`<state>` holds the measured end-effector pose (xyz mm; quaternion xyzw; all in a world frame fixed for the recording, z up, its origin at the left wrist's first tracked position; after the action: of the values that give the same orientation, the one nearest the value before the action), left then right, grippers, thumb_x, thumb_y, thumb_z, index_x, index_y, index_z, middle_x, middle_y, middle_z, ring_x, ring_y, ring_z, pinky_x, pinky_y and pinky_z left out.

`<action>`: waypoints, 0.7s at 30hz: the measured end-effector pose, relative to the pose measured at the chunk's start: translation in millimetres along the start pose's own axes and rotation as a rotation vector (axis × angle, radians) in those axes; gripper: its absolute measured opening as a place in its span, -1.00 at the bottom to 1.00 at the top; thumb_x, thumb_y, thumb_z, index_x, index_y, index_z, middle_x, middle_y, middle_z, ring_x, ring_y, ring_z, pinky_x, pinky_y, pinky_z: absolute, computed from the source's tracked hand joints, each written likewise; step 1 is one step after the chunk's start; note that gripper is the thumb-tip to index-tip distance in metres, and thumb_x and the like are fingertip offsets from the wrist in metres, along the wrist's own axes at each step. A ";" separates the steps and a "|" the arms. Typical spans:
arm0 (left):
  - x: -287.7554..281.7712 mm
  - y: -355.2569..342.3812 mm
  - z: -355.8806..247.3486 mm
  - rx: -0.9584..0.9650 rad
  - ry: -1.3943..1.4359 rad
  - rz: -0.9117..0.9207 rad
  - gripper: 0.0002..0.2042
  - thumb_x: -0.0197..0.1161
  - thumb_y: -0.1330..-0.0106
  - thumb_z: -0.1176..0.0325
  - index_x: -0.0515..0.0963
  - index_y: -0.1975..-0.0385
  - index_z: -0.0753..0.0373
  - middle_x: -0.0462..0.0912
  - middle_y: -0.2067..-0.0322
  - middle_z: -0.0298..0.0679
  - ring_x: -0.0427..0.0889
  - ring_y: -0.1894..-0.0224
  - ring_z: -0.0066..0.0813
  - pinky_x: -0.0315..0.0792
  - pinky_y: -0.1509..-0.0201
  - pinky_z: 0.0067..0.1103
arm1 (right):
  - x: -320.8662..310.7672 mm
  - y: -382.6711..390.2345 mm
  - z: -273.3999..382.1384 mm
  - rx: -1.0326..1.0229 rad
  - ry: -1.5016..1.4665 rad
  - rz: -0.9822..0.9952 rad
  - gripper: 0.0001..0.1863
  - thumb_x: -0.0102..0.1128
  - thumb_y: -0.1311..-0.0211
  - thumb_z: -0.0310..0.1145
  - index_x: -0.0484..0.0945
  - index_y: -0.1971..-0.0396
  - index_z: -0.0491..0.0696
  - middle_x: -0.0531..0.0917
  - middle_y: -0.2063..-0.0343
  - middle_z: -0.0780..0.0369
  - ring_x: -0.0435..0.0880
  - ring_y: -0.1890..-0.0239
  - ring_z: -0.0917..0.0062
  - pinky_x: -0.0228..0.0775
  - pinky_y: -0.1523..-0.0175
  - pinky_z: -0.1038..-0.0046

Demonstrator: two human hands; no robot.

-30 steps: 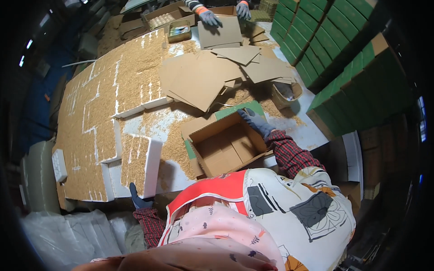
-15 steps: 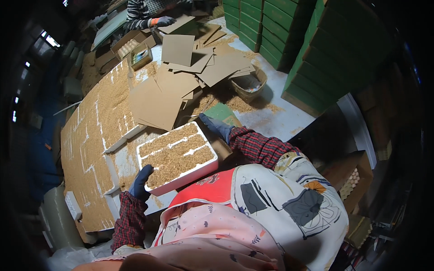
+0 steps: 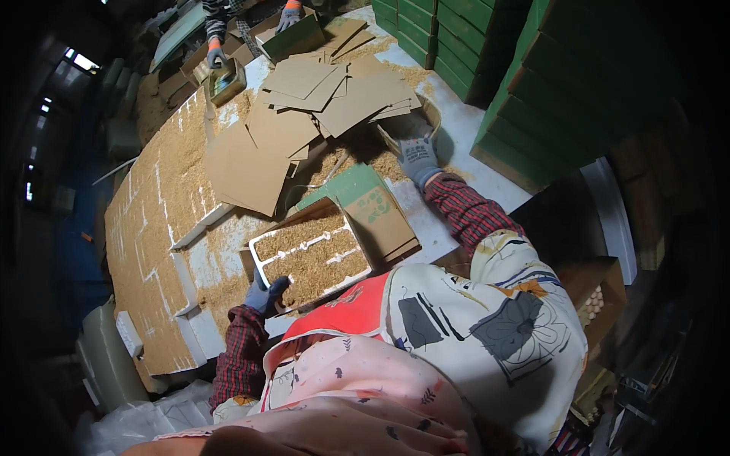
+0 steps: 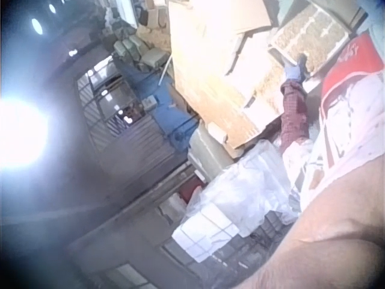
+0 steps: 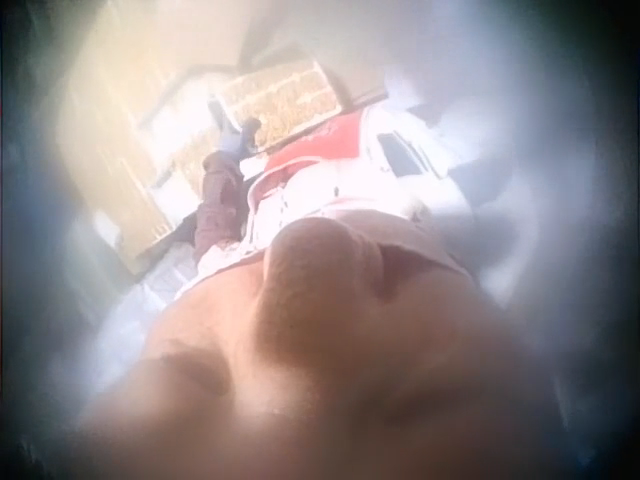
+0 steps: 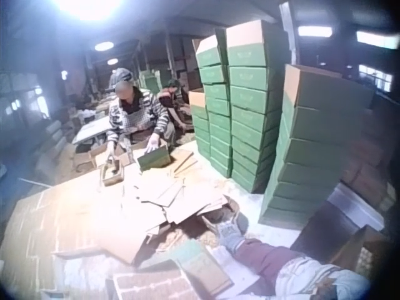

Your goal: The person places items into cardboard boxes and stacks the filled boxes onto a larger pile.

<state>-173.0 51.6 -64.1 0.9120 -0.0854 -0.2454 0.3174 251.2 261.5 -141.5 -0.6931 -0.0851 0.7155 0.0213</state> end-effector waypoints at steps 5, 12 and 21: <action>17.1 -19.4 18.4 -0.188 -0.804 -0.322 -0.08 0.24 -0.16 -0.02 -0.19 -0.38 0.19 0.59 0.15 0.12 0.60 0.13 0.03 0.45 0.07 -0.25 | -4.2 8.5 -36.3 0.142 -0.191 0.404 -0.48 -0.02 -0.16 0.15 0.58 0.16 0.01 0.64 0.21 0.09 0.62 0.13 0.25 0.41 0.06 0.20; 35.0 -68.8 14.5 -0.066 -1.104 -0.062 -0.49 0.14 -0.22 -0.01 0.46 -0.03 0.26 0.63 0.16 -0.05 0.62 0.11 -0.14 0.49 0.03 -0.36 | 55.0 -22.2 -61.1 0.258 -0.066 0.255 -0.54 0.23 0.08 -0.02 0.57 0.23 -0.02 0.61 0.20 0.07 0.58 0.10 0.16 0.36 0.02 0.08; -49.3 -168.7 -113.3 0.340 -0.881 -0.415 -0.03 0.29 -0.01 -0.18 -0.01 -0.34 0.20 0.22 -0.23 0.04 0.26 -0.24 -0.02 0.22 -0.24 -0.25 | 8.6 10.2 -47.0 0.182 -0.276 0.033 -0.61 0.11 -0.09 -0.26 0.52 0.03 0.08 0.52 -0.03 0.13 0.48 -0.06 0.18 0.33 -0.11 0.25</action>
<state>-158.8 260.0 -72.6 0.7586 -0.0667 -0.6467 0.0433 298.5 257.0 -152.6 -0.5849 -0.0105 0.8088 0.0605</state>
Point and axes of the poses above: each hand's wrist, its own y-axis away from the middle knuckle, its own x-axis out of the palm, z = x × y, the point moved 6 cm from there along -y, towards the middle knuckle
